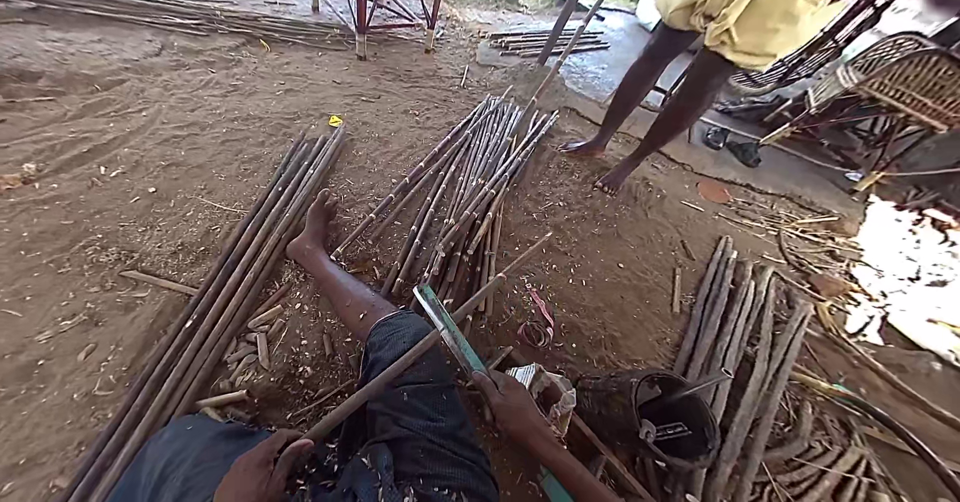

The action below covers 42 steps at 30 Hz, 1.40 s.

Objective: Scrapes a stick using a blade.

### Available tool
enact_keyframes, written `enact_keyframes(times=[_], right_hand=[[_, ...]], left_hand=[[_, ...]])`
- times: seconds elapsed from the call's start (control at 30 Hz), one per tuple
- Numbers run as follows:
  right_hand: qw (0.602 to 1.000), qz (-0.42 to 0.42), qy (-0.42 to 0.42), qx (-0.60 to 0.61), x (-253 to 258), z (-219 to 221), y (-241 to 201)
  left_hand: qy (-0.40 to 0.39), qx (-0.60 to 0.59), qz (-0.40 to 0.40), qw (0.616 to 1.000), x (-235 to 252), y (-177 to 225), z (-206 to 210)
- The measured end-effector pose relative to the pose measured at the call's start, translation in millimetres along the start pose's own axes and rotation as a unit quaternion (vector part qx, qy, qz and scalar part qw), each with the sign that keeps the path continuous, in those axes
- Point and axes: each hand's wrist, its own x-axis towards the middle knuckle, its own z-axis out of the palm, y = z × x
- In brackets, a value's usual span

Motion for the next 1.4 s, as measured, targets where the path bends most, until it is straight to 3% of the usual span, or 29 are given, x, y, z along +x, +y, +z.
enact_keyframes(times=[0.13,0.27,0.3,0.4,0.43,0.53,0.57,0.67,0.7,0.8,0.83,0.97,1.0,1.1,1.13,1.27,1.4], right_hand=[[0.992,0.046,0.061,0.099,13.7,-16.1,13.7],[0.993,-0.051,-0.091,-0.056,-21.0,5.3,-6.7],[0.996,-0.035,-0.078,-0.03,-17.6,2.3,-6.9],[0.994,0.061,0.068,0.061,11.2,-17.5,0.7],[0.996,0.05,0.061,0.04,9.1,-18.2,-3.1],[0.991,-0.049,-0.098,-0.078,-14.9,-9.7,-19.9],[0.991,-0.041,-0.097,-0.08,-14.9,-13.2,-20.3],[0.997,0.043,0.053,0.019,15.4,-27.6,-1.4],[0.997,0.041,0.06,0.015,15.1,-27.6,-3.6],[0.987,-0.057,-0.125,-0.084,-17.6,-17.6,-31.4],[0.985,-0.063,-0.138,-0.086,-21.8,-14.0,-30.4],[0.998,0.037,0.051,0.008,15.8,-33.5,-2.2],[0.999,0.033,0.026,-0.011,12.7,-34.9,-9.4],[0.982,-0.058,-0.155,-0.097,-24.3,-15.1,-35.1],[0.984,-0.054,-0.145,-0.092,-25.2,-15.3,-35.1],[0.997,0.039,0.062,-0.001,15.1,-39.1,-6.2],[0.984,-0.055,-0.132,-0.111,-21.3,-19.4,-36.2]], left_hand=[[0.017,0.016,-0.006,1.0,-1.8,3.8,10.3],[0.038,0.035,0.011,0.999,0.5,11.3,5.4],[0.05,0.043,0.018,0.998,-2.1,11.9,6.7],[0.11,0.055,0.038,0.992,-11.7,15.3,20.5],[0.124,0.056,0.04,0.99,-13.4,16.3,21.7],[0.142,0.059,0.045,0.987,-11.9,14.8,20.4],[0.147,0.061,0.048,0.986,-10.9,13.6,22.3],[0.184,0.073,0.052,0.979,-10.6,13.8,35.4],[0.193,0.076,0.05,0.977,-11.9,14.5,37.3],[0.205,0.076,0.045,0.975,-10.6,15.1,35.1],[0.202,0.075,0.047,0.975,-11.8,14.6,34.7],[0.225,0.076,0.052,0.97,-16.4,19.6,44.2],[0.229,0.076,0.05,0.969,-16.4,22.3,43.9],[0.228,0.081,0.04,0.969,-14.9,22.1,41.0],[0.227,0.083,0.043,0.969,-13.1,21.7,41.2],[0.254,0.086,0.049,0.962,-14.6,24.4,49.2],[0.246,0.086,0.037,0.965,-12.8,22.9,40.7]])
